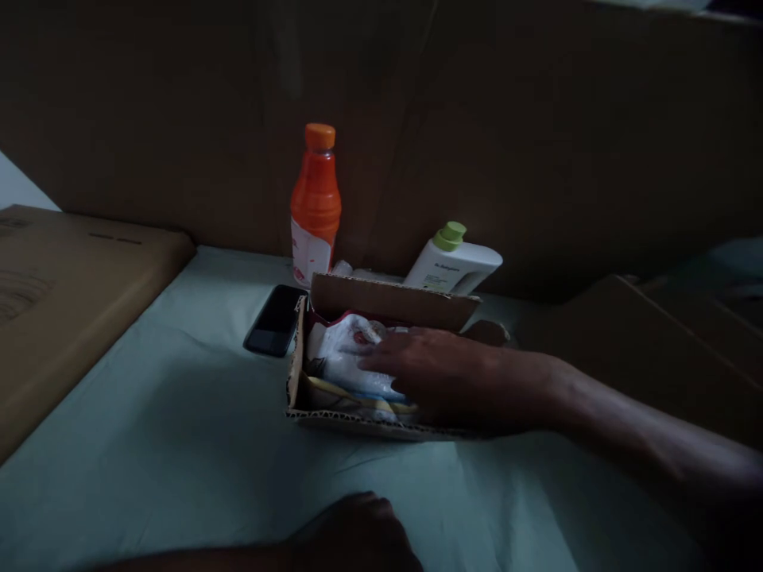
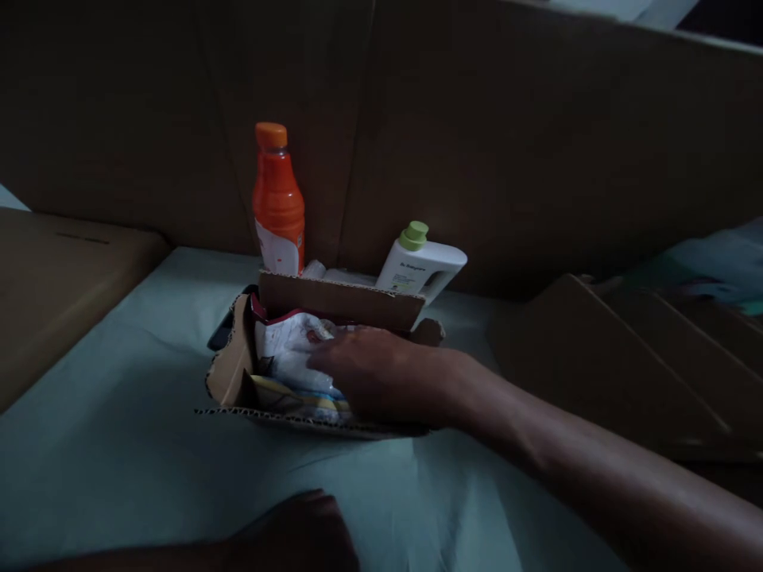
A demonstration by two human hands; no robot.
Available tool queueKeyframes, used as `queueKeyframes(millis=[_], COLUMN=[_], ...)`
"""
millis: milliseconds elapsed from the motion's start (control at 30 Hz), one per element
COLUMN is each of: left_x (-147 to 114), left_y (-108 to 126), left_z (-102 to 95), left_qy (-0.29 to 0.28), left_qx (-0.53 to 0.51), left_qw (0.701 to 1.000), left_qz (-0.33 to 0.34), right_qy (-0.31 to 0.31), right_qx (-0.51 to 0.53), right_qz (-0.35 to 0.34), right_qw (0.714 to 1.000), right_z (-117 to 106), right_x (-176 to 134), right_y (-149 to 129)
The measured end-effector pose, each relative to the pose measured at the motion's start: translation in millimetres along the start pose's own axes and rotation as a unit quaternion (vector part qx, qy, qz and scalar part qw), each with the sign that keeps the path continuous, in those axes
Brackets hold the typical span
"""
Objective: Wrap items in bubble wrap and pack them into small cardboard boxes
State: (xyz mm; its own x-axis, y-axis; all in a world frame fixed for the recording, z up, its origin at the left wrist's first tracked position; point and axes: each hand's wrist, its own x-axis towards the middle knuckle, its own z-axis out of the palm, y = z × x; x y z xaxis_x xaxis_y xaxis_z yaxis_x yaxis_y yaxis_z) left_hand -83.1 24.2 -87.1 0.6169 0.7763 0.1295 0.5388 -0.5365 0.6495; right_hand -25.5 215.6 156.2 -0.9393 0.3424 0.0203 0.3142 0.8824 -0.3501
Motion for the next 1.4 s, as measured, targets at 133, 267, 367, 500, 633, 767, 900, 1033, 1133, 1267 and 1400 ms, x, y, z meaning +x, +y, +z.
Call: queueKeyframes(millis=[133,267,367,500,633,767,900,1033,1133,1267,1400], left_x=[-10,-50,-87,-91,-52,-24,-27,-57,-77,-65,-16], left_y=[14,34,33,15,17,40,73,102,114,115,111], left_z=[-37.5,-75.7,-95.9,-113.2,-124.0,-115.0,-70.5,-34.7,-37.7,-45.9,-20.2], left_qy=[0.124,0.284,0.425,0.490,0.462,0.463,0.403,0.390,0.424,0.429,0.373], left_qx=[-0.083,-0.142,-0.097,-0.141,-0.219,-0.225,-0.268,-0.267,-0.257,-0.256,-0.265], left_qw=[0.989,0.947,0.868,0.791,0.805,0.809,0.840,0.834,0.809,0.819,0.863], left_qz=[0.001,-0.054,-0.237,-0.338,-0.302,-0.285,-0.247,-0.284,-0.316,-0.283,-0.215], right_qy=[0.114,0.278,0.257,0.258,0.282,0.319,0.381,0.424,0.432,0.452,0.502], right_qx=[-0.001,0.053,0.148,0.226,0.245,0.228,0.191,0.146,0.136,0.123,0.041], right_qz=[0.066,0.243,0.283,0.260,0.213,0.258,0.305,0.297,0.260,0.249,0.303], right_qw=[0.991,0.928,0.912,0.903,0.903,0.883,0.852,0.843,0.853,0.847,0.809], right_z=[-33,-13,38,101,122,122,135,167,182,173,165], right_x=[-53,-139,-176,-162,-123,-134,-208,-260,-253,-245,-302], right_y=[2,7,5,3,0,-10,-32,-68,-87,-82,-71])
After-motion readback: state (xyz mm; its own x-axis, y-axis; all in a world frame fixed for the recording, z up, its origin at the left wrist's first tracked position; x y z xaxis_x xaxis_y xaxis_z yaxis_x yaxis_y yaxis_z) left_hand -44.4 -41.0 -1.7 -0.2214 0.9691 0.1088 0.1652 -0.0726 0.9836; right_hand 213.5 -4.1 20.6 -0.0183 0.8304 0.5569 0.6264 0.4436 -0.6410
